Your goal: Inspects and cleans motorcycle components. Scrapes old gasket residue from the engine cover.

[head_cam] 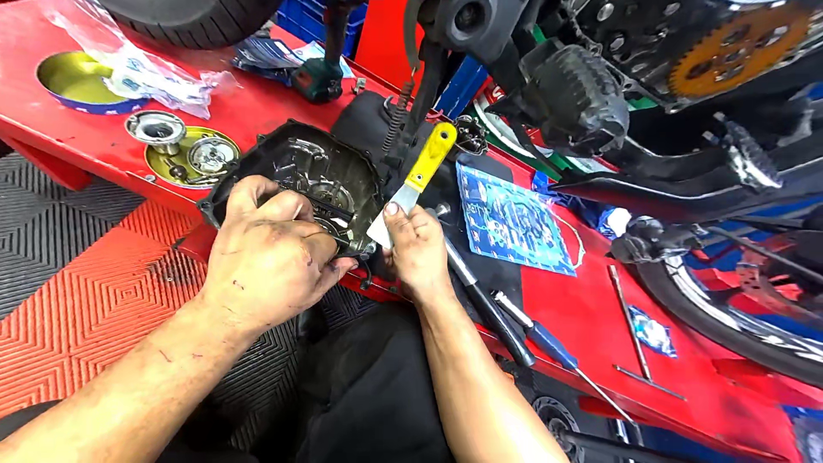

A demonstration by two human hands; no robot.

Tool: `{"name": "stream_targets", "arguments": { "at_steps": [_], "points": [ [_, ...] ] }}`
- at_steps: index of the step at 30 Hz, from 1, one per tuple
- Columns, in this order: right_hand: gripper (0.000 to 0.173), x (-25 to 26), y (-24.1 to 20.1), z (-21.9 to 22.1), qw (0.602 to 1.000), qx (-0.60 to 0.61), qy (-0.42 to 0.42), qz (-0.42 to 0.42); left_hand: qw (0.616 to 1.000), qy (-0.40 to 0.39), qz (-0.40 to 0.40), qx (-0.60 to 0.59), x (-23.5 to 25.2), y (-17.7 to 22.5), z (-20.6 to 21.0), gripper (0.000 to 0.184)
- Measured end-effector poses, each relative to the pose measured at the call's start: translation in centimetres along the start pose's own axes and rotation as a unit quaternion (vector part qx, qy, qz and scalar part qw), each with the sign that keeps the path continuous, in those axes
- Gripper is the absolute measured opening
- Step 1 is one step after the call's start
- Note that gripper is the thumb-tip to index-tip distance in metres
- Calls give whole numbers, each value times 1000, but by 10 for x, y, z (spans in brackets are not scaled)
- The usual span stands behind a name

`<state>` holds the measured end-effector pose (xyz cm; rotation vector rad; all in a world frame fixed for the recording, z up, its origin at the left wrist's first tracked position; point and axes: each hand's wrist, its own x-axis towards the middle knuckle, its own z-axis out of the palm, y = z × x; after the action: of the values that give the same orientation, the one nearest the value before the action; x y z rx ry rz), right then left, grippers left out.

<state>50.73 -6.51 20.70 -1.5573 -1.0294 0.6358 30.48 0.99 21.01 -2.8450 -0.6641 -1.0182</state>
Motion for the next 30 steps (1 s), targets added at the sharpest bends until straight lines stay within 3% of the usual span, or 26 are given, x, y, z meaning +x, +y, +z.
{"name": "stream_targets", "arguments": {
  "at_steps": [11,22,25,30],
  "points": [
    [24,-15,-3,8,1000,14,-6,-17,1000,4,-4,-2,0,-2,0,48],
    [24,-10,1,8,998,29,51,-5,1000,5,-5,9,0,1,0,49],
    [22,-20,-5,12,999,16,18,-29,1000,7,-21,8,0,3,1,48],
    [15,-4,6,-6,991,34,115,-66,998,-34,-51,13,12,36,7,43]
  ]
}}
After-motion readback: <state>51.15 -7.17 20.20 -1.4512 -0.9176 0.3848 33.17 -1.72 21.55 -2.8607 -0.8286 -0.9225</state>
